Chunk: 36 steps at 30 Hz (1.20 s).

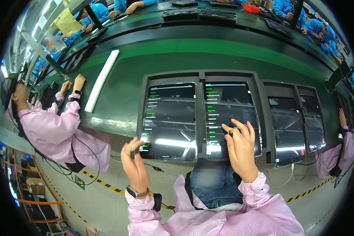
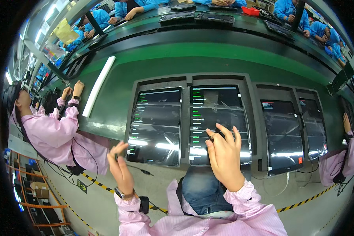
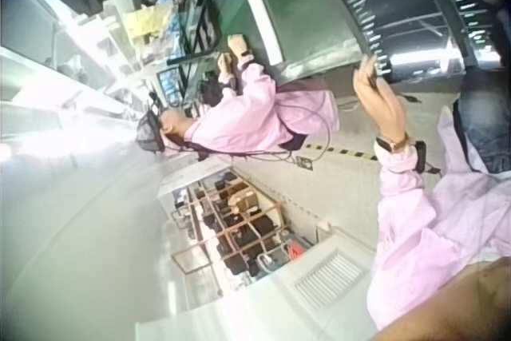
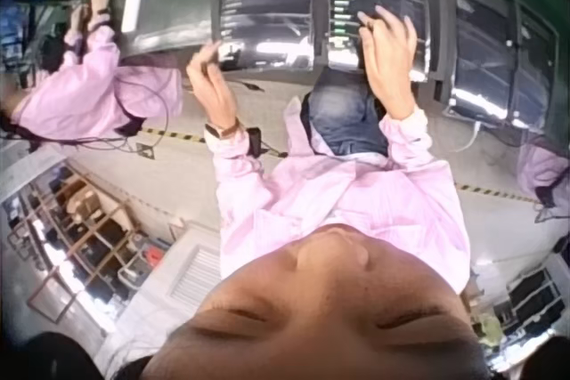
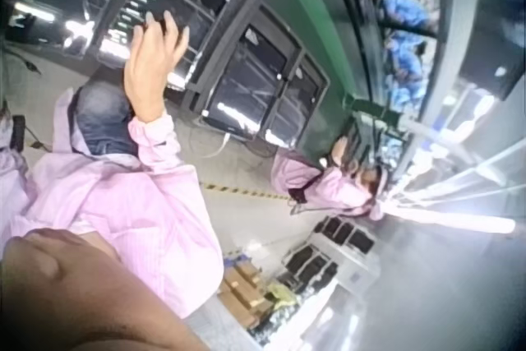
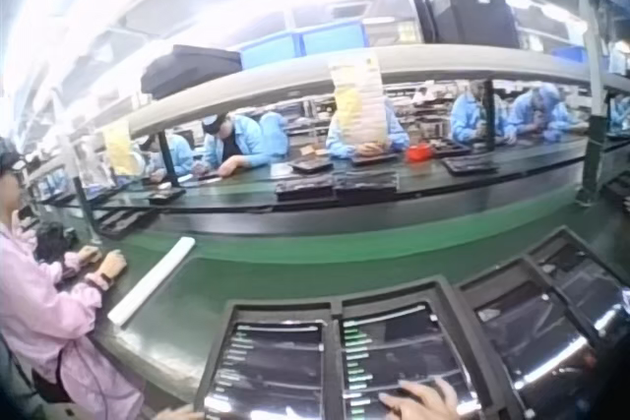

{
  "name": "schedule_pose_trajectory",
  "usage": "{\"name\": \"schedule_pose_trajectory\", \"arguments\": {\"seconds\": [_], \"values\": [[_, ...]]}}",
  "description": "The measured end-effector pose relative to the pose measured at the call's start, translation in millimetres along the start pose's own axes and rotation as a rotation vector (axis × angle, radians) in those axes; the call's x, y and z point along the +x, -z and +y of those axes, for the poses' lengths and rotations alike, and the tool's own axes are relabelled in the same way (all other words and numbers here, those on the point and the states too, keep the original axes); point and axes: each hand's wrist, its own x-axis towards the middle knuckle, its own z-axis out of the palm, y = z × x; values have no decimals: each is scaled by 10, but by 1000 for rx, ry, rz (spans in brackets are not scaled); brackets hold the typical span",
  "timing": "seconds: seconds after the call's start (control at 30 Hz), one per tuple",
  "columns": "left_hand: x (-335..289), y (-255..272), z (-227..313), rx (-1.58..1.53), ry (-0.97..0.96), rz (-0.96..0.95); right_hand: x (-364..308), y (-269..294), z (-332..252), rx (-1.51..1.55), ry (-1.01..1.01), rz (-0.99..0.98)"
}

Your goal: Testing the functionality and software of multiple tablets on an assembly line.

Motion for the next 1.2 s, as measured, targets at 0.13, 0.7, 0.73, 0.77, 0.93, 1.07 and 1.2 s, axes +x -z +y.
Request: {"name": "schedule_pose_trajectory", "arguments": {"seconds": [0.13,0.7,0.73,0.77,0.93,1.07,1.2], "values": [[230,14,-47,122,-74,-181,-65,62,-11,73,11,133],[569,-130,-673,-256,294,-122,-1253,202,323,451,-432,246],[636,-143,-833,-174,291,-237,-1261,229,311,453,-425,256],[698,-215,-914,-156,285,-264,-1275,263,293,528,-483,187],[773,-275,-844,-102,189,-254,-1423,420,317,598,-554,4],[790,-307,-837,-70,163,-172,-1488,693,302,671,-421,-20],[1034,-179,-1145,-60,254,-180,-1672,998,293,974,-643,-114]]}}
